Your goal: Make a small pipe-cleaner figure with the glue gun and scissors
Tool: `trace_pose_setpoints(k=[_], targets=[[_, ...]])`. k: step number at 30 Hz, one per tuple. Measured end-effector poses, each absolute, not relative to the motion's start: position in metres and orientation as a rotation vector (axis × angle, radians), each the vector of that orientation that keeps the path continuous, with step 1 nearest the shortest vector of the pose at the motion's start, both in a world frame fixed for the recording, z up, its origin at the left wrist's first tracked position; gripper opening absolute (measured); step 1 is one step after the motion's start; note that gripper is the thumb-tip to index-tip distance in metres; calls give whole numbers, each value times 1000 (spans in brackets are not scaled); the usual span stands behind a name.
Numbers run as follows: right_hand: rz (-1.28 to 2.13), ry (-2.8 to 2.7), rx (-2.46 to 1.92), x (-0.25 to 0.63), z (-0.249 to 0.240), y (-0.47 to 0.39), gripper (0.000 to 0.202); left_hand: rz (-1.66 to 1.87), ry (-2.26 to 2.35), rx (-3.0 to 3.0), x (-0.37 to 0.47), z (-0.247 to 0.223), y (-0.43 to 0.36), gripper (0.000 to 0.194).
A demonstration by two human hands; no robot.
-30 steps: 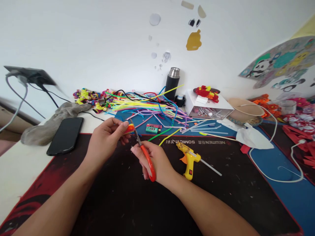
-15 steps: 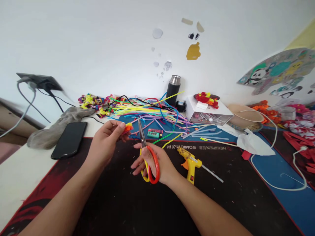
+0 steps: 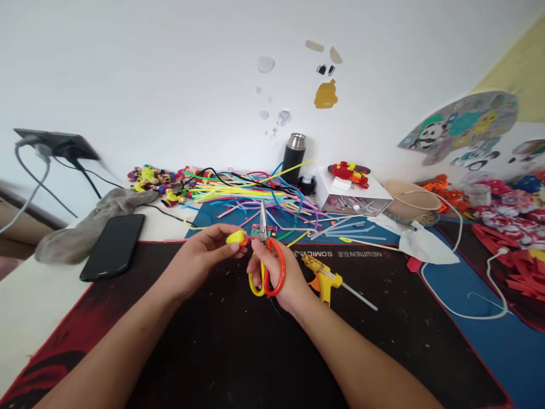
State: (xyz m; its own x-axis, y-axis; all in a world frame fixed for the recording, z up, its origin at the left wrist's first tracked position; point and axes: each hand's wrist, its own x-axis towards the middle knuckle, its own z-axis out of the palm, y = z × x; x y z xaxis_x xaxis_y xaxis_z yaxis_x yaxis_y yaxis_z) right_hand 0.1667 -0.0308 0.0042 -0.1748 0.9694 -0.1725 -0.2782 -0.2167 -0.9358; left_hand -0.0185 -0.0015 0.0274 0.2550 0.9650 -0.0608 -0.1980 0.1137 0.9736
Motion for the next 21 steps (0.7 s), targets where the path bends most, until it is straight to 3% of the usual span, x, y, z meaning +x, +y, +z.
trace_pose_setpoints(k=[21], targets=[[1712,-912,-965,165,-2,-29,59,944,873,1312,-13,22,-5,32]])
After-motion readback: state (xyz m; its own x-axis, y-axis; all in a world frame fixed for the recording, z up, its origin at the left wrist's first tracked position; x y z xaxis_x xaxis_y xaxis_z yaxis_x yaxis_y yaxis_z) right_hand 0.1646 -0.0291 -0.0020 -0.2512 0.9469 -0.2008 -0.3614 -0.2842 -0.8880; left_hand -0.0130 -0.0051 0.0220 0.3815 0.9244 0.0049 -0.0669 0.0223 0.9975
